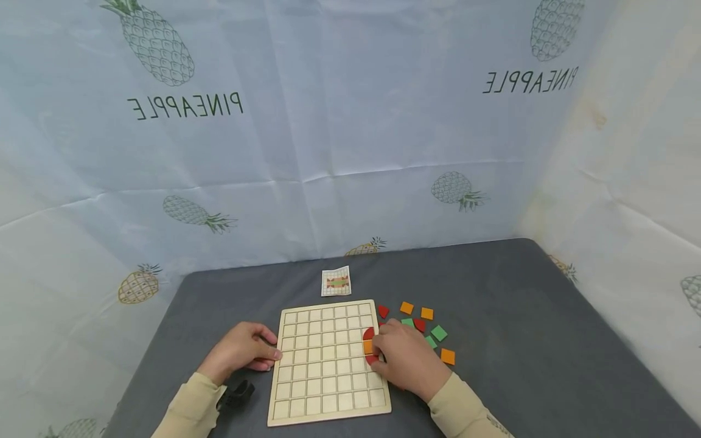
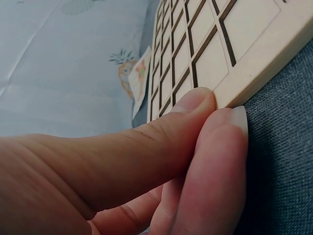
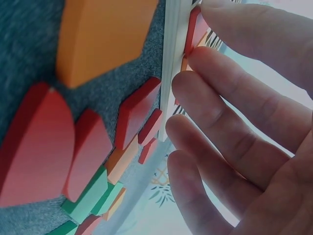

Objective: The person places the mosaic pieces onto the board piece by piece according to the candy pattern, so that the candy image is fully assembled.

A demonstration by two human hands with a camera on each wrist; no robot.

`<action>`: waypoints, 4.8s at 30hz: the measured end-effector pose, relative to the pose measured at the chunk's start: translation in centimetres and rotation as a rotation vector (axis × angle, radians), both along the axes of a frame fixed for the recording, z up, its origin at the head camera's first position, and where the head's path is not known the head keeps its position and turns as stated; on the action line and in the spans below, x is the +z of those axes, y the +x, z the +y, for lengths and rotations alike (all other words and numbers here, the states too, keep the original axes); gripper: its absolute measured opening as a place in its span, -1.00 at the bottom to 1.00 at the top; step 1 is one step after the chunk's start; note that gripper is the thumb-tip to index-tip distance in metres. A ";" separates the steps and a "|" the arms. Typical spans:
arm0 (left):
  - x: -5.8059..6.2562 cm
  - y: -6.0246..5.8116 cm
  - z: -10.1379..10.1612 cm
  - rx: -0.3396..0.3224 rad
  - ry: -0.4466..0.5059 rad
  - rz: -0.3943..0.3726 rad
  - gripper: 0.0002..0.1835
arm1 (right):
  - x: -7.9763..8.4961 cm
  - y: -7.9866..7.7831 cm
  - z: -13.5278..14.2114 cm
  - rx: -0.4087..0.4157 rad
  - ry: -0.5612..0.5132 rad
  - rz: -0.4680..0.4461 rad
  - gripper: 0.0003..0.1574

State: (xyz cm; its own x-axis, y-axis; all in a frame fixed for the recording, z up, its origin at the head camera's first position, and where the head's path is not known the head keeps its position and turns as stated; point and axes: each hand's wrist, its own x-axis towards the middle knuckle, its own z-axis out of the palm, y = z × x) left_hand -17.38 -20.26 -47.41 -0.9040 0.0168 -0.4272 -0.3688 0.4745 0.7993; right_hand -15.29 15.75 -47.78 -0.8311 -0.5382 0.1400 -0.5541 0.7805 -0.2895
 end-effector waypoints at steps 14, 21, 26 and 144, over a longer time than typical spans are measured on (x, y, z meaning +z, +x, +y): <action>-0.3 0.0 -0.2 -0.006 0.004 -0.004 -0.61 | -0.1 -0.1 -0.1 -0.011 0.004 -0.013 -0.70; -0.3 0.0 -0.1 0.000 0.005 -0.005 -0.63 | 0.1 0.0 0.3 -0.015 -0.022 -0.030 -0.70; -0.1 0.0 0.0 -0.005 0.000 -0.004 -0.63 | 0.5 -0.5 1.7 -0.038 -0.070 -0.042 -0.69; 0.1 0.1 -0.3 -0.006 -0.002 0.002 -0.61 | 0.8 -3.1 10.4 -0.396 -0.020 -0.184 -0.69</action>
State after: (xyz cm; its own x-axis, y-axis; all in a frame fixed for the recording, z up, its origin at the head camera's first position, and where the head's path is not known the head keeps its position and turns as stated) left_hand -17.31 -20.56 -47.32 -0.9049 0.0209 -0.4250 -0.3642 0.4784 0.7990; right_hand -18.42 26.16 -46.98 -0.9850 -0.1712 -0.0229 -0.1505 0.9157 -0.3726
